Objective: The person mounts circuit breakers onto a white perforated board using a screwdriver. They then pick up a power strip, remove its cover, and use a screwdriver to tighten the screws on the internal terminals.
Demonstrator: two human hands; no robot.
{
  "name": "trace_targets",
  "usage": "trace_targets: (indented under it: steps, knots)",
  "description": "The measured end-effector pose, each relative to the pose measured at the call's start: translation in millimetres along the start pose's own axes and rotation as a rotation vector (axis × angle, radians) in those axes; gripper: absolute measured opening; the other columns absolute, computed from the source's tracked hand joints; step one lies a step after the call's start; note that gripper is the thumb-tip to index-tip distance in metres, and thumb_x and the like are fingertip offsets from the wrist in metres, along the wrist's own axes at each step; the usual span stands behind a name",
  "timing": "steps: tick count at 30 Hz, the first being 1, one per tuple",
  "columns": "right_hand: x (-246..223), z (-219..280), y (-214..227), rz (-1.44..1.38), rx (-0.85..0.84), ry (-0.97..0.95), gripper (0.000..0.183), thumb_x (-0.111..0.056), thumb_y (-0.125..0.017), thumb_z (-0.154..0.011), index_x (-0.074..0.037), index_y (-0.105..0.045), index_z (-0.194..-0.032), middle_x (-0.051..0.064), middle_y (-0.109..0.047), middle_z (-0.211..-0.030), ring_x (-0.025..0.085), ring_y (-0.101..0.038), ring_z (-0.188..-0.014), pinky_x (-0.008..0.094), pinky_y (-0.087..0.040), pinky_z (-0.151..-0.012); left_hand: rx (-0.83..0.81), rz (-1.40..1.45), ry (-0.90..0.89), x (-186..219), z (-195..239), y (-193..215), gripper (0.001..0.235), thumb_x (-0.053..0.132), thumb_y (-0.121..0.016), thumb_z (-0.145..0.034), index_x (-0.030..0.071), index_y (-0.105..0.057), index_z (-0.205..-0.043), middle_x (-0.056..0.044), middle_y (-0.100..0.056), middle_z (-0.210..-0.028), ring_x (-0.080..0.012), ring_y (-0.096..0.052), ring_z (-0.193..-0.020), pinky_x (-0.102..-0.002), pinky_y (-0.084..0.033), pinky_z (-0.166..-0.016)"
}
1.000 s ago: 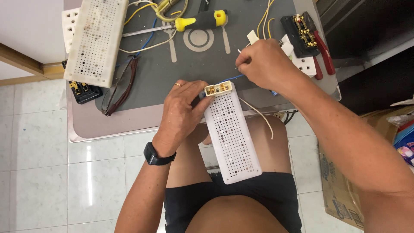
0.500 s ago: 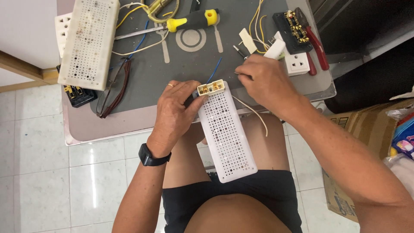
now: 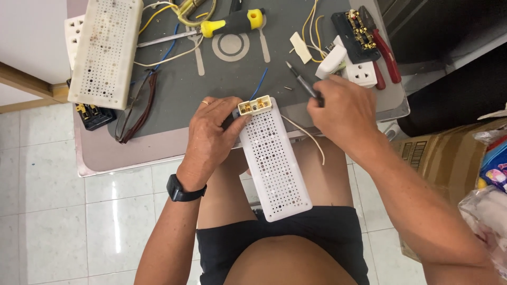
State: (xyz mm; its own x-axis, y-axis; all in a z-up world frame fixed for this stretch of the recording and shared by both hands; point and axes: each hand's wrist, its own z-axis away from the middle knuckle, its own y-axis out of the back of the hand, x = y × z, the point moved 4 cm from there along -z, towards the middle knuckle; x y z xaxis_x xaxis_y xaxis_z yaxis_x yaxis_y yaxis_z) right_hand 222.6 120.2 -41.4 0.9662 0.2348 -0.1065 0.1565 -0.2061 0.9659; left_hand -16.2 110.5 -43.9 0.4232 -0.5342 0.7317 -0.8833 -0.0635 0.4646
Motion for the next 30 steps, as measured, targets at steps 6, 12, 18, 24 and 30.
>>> trace_targets:
  steps: [6,12,18,24,30]
  knots:
    - [31.3,38.7,8.3,-0.271,0.299,-0.030,0.012,-0.006,-0.072,-0.078,-0.005,-0.074,-0.090,0.007,-0.060,-0.067,0.027,-0.064,-0.063,0.032,-0.051,-0.055,0.008,0.006,0.008,-1.4,0.5,-1.3,0.019,0.003,-0.078,-0.082,0.000,-0.072,-0.100,-0.015,-0.070,-0.085,-0.0286,-0.064,-0.087,-0.033,-0.051,-0.075]
    - [41.1,57.6,-3.6,-0.585,0.310,-0.185,0.017,-0.002,-0.067,-0.081,-0.004,-0.076,-0.095,0.007,-0.061,-0.068,0.018,-0.059,-0.062,0.029,-0.047,-0.054,-0.002,0.005,0.005,0.4,0.1,-2.7,0.020,0.005,-0.078,-0.083,0.000,-0.072,-0.101,-0.014,-0.070,-0.085,-0.0292,-0.064,-0.088,-0.036,-0.051,-0.077]
    - [37.6,52.5,-6.6,-0.701,0.347,-0.199,0.012,-0.002,-0.076,-0.087,0.000,-0.075,-0.099,0.017,-0.066,-0.075,0.027,-0.067,-0.071,0.032,-0.050,-0.057,0.009,0.011,0.010,-0.2,1.0,-2.3,0.019,0.005,-0.078,-0.083,0.001,-0.072,-0.101,-0.013,-0.070,-0.085,-0.0281,-0.064,-0.087,-0.035,-0.051,-0.077]
    - [37.4,49.0,-5.3,-0.715,0.334,-0.168,0.012,-0.005,-0.080,-0.087,-0.002,-0.076,-0.097,0.016,-0.068,-0.077,0.024,-0.068,-0.075,0.030,-0.051,-0.061,-0.004,0.010,0.033,-0.4,1.2,-3.6,0.019,0.006,-0.078,-0.083,0.002,-0.072,-0.101,-0.012,-0.070,-0.086,-0.0279,-0.064,-0.088,-0.036,-0.051,-0.079]
    - [34.2,42.5,-2.7,-0.734,0.290,-0.132,0.012,-0.002,-0.079,-0.086,0.000,-0.075,-0.097,0.018,-0.067,-0.075,0.025,-0.066,-0.071,0.030,-0.050,-0.057,-0.001,0.013,0.042,-0.4,1.6,-3.6,0.019,0.006,-0.077,-0.083,0.003,-0.072,-0.102,-0.011,-0.070,-0.086,-0.0261,-0.063,-0.089,-0.035,-0.051,-0.080]
